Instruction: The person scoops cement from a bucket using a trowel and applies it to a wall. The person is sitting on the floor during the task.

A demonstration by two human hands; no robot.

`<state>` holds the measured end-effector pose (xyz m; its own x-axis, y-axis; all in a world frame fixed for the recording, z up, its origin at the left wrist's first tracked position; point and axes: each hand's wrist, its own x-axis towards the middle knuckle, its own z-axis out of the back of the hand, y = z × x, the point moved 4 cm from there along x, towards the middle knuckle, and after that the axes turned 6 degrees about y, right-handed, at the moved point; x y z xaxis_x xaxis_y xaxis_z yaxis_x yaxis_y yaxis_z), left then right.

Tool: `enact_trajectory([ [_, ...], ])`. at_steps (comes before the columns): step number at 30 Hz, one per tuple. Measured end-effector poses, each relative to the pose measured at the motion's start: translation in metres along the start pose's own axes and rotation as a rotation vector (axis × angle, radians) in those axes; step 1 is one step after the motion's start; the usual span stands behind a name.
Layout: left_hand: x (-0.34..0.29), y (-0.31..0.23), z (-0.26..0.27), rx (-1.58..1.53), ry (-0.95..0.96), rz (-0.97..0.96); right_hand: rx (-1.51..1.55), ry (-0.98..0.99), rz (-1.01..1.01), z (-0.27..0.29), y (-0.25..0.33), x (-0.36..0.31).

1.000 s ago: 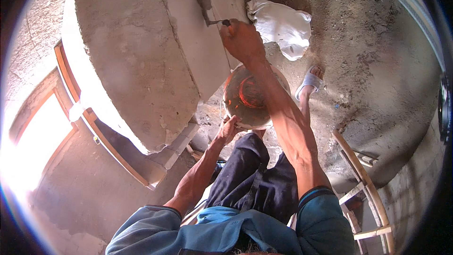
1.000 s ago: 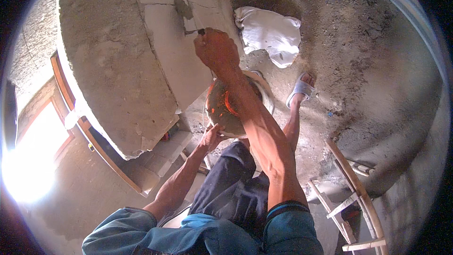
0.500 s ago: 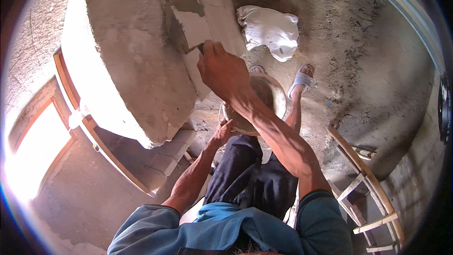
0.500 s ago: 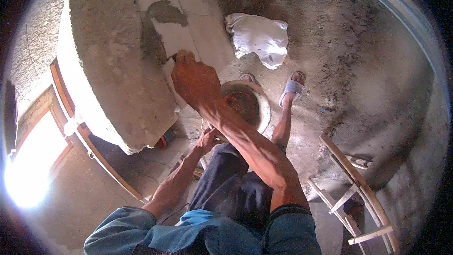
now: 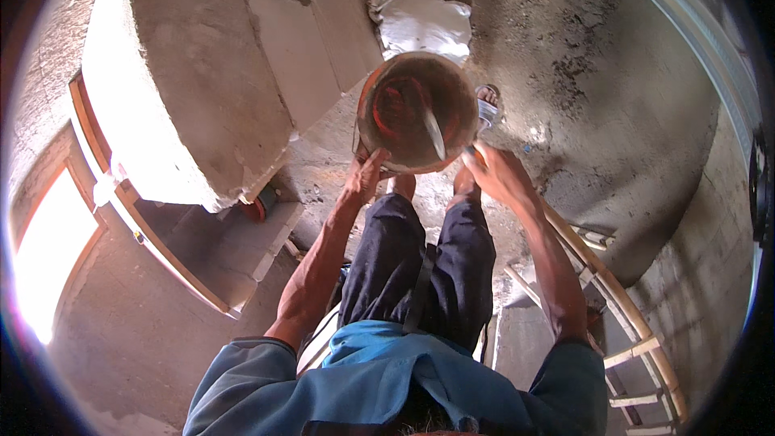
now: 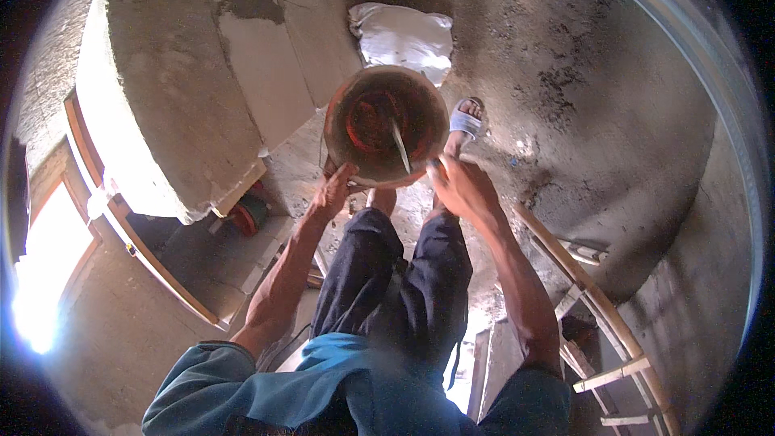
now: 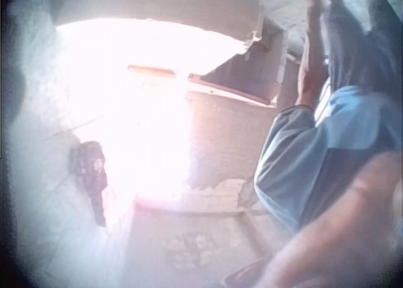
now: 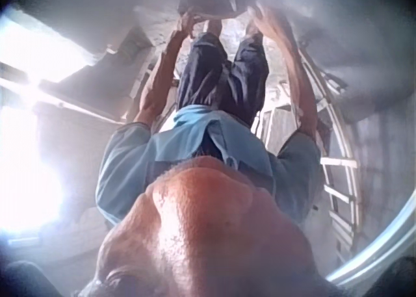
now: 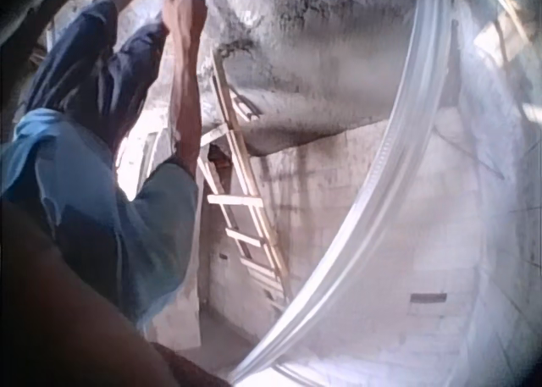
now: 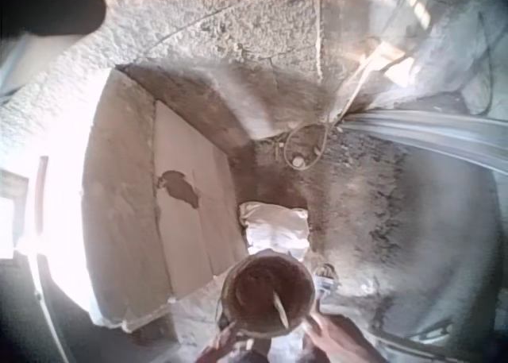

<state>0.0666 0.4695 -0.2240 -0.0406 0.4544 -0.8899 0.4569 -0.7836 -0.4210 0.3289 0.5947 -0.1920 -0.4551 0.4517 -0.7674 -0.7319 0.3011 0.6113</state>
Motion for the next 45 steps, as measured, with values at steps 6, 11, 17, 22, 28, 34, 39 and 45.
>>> enact_trajectory([
  [6,-0.01,-0.029,-0.04,0.126,0.077,-0.14,-0.065,-0.007,0.316,-0.06,-0.002,0.052],
  [11,-0.022,-0.038,-0.059,0.086,0.004,-0.202,-0.672,0.075,0.423,-0.035,0.019,0.012],
  [17,-0.026,-0.046,-0.065,0.343,0.046,-0.405,-0.597,-0.041,0.373,0.018,0.04,0.022],
  [22,-0.025,-0.049,-0.053,0.307,-0.056,-0.386,-0.611,0.174,0.388,-0.005,0.003,0.002],
  [28,-0.021,-0.055,-0.051,0.342,-0.065,-0.387,-0.514,-0.088,0.447,0.036,0.031,0.029],
  [34,-0.028,-0.059,-0.051,0.336,-0.138,-0.373,-0.519,0.291,0.293,0.01,-0.001,0.015],
  [39,-0.019,-0.054,-0.049,0.283,-0.079,-0.369,-0.302,0.197,0.284,0.035,0.02,0.027],
  [45,-0.032,-0.073,-0.069,0.29,-0.087,-0.468,-0.459,0.199,0.275,0.016,-0.024,0.033],
])
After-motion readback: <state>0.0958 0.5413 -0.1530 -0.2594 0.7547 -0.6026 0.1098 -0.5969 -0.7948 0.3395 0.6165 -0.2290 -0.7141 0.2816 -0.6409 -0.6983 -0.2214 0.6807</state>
